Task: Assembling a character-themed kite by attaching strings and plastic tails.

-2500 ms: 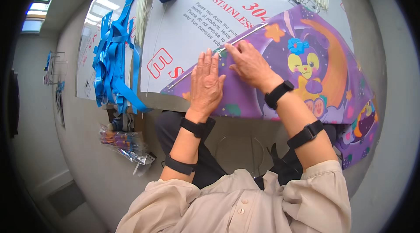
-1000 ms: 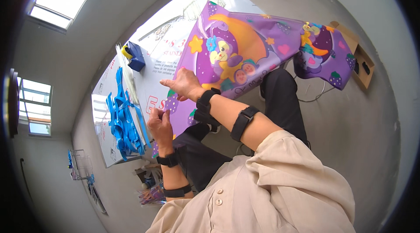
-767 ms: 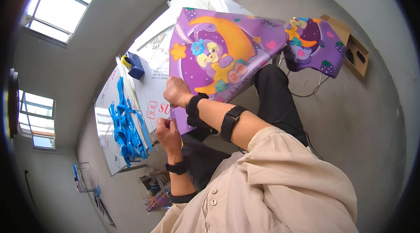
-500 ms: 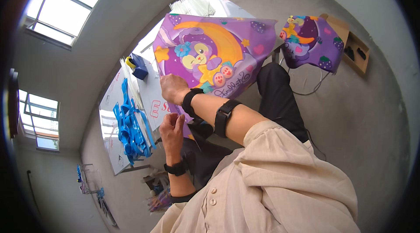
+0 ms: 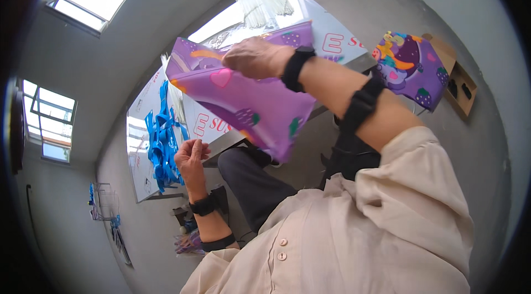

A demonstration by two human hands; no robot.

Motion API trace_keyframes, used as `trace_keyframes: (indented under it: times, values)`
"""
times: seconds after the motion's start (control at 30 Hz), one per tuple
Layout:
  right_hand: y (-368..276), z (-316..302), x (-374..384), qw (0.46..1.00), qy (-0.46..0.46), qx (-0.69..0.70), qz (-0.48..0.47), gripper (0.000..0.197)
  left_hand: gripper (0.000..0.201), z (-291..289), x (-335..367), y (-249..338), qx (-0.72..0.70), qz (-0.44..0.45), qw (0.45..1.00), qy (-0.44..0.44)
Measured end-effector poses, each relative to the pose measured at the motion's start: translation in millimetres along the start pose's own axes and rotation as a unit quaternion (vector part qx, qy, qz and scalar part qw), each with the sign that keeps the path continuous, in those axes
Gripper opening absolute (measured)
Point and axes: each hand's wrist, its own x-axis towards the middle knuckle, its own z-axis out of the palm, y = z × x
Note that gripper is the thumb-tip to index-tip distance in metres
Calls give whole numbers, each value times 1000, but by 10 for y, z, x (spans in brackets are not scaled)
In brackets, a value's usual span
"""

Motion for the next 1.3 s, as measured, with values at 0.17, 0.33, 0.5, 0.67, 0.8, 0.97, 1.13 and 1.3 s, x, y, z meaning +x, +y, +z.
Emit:
trace_keyframes:
  times: [0.17,0.33,0.5,0.67,0.8,0.97,1.13,1.3]
  values:
    - [-222,-922,-329,976,100,-141,-131,6,36,-173,372,42,-59,45,993,88]
    - [-606,-1395,-529,905,199,-307,-218,11,99,-140,796,282,121,197,973,16]
    - [-696,-1845,-704,902,194,-315,-224,18,86,170,1031,263,34,208,965,-153]
    - [-287,-2096,-759,952,279,-125,-39,8,20,148,988,-195,-60,171,973,-143]
    - [474,-1964,-1048,955,249,69,143,7,12,-262,1051,174,-168,74,970,-158]
    - [1058,-1547,-1227,920,138,248,270,17,8,-910,1244,801,48,88,986,-135]
    - [1444,-864,-1106,897,67,291,327,18,5,-915,1565,647,157,61,969,-179]
    - [1646,-453,-1069,897,19,259,359,14,7,-648,1677,160,206,30,960,-189]
